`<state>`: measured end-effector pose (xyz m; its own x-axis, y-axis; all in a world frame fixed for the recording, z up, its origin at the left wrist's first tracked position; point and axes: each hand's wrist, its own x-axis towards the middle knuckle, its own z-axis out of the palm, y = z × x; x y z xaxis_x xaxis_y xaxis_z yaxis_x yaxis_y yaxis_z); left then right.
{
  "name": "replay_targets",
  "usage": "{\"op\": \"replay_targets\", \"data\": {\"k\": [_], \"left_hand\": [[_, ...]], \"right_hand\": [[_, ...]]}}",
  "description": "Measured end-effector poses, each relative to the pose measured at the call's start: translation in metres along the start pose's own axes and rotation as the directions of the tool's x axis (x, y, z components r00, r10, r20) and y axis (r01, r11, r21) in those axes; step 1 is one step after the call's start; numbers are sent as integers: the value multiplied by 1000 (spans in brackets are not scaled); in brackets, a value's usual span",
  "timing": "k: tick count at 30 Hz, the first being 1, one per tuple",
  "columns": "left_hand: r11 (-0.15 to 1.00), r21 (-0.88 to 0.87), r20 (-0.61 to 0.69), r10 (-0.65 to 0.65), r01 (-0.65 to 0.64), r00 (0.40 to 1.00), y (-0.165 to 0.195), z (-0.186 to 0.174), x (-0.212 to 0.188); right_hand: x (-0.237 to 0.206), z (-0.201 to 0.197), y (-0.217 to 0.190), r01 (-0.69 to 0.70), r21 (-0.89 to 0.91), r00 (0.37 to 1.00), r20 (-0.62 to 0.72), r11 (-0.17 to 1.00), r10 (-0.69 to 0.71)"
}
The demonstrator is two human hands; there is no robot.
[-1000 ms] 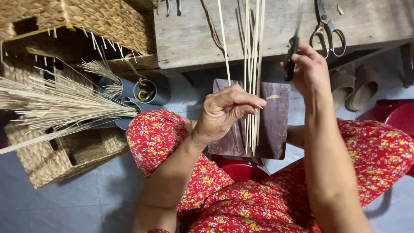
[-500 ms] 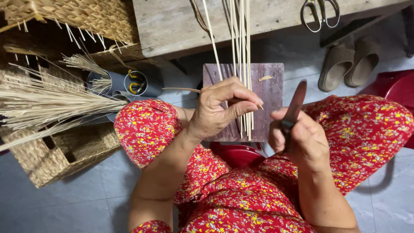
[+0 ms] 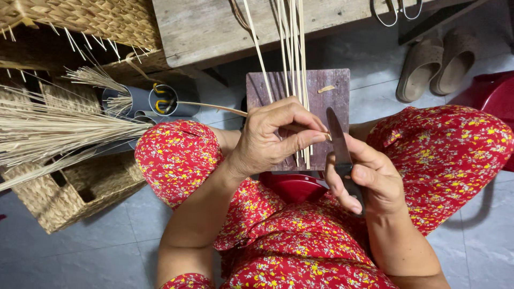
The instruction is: The person trims the woven rim of a water hyacinth basket with scissors, then splits and shaves thin wooden sticks with a small knife over a wooden board, adding the prepared sticks to a bundle. They hold the basket on their lap and work the sticks one at a time.
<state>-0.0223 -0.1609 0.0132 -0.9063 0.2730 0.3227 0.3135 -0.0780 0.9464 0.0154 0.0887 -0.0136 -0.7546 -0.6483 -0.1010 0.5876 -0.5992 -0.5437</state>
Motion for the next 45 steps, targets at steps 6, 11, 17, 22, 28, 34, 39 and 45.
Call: {"op": "replay_targets", "data": {"k": [6,11,17,22,28,34,39,45], "left_hand": [[999,41,0,-6,6,1000,5,-1,-2],[998,62,-9,10,-10,1000,7,-2,-1],[995,102,-7,17,-16,1000,10,-2,-2],[993,118,-4,5,-5,1000,11,-2,-2],[992,129,1,7,-8,1000,11,-2,-1],[986,167,-15,2,1,1000,10,-2,0],[988,148,-16,-30,33,999,11,-2,1],[990,133,-19,-35,37,999,13,-1,0]], "right_hand": [[-3,-4,1,-12,25,1000,24,1000,12],[-2,-3,2,-10,11,1000,17,1000,10],[1,-4,2,-42,99,998,58,994,36],[1,-2,1,-79,156,996,43,985,73],[3,-4,0,-101,176,994,44,979,95],[4,-4,1,-93,168,996,30,981,89],[5,-5,1,-115,206,993,46,972,108],[4,-7,2,-135,267,991,48,954,126]]}}
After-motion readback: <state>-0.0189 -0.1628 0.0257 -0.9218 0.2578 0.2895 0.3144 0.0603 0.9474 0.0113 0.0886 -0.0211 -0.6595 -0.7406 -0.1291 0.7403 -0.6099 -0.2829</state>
